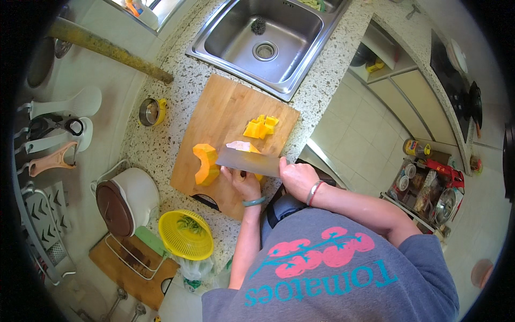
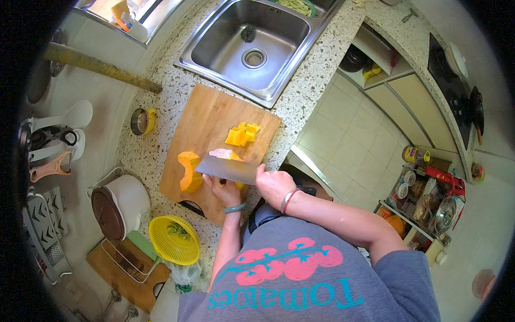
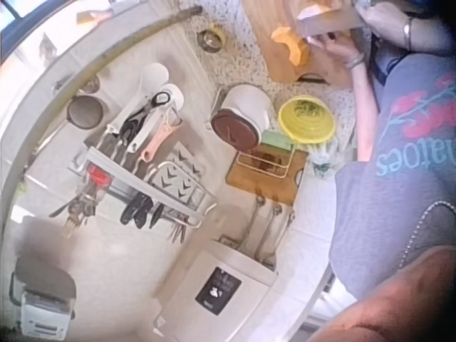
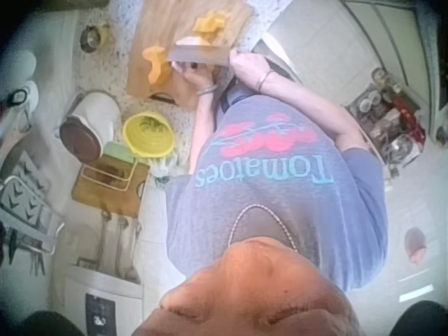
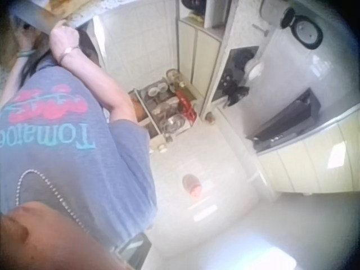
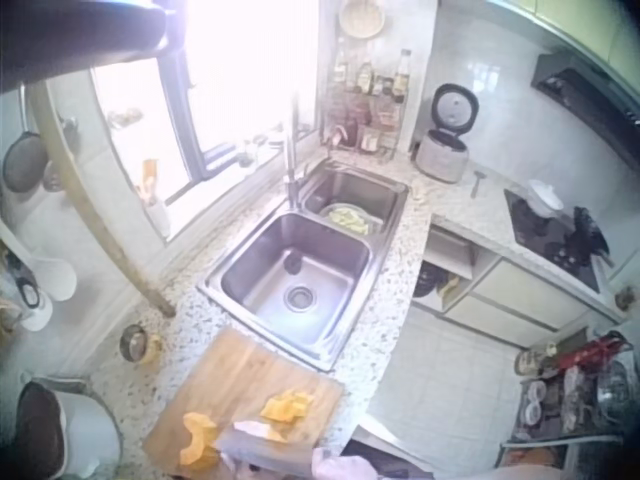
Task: The person uses a cleaver to slice a piece of orange pumpkin into cubes on a wooden cutting board. After finishing the chopping, the person wipes the stovetop surface with a cloth.
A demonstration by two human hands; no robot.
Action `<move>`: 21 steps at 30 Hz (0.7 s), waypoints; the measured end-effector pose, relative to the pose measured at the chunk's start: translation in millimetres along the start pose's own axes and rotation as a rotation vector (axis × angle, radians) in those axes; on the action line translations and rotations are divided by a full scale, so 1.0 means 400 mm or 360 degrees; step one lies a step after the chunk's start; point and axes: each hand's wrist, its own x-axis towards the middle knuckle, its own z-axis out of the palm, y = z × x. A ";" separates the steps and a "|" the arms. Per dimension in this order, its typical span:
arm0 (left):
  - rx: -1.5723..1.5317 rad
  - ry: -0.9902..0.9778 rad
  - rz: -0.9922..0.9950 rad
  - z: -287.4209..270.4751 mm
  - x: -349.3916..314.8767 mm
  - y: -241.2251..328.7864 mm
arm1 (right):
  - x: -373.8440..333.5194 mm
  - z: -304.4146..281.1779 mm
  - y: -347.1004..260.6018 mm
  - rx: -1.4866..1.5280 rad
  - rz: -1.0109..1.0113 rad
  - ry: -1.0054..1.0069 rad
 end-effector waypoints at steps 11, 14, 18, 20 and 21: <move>0.0123 -0.0041 -0.0018 -0.002 -0.003 -0.027 | 0.103 -0.027 -0.052 0.0159 -0.0041 0.0080; 0.0092 0.0028 0.0096 0.001 0.007 -0.011 | 0.069 -0.062 -0.039 0.0229 -0.0105 -0.0033; 0.0090 -0.0021 0.0053 -0.004 0.007 0.005 | 0.035 -0.053 -0.010 0.0265 0.0043 -0.0069; -0.0001 -0.0045 -0.0012 -0.005 0.004 0.001 | 0.038 -0.054 -0.009 0.0289 0.0053 -0.0092; -0.0002 -0.0043 -0.0023 -0.003 0.004 0.000 | 0.041 -0.057 -0.008 0.0298 0.0060 -0.0099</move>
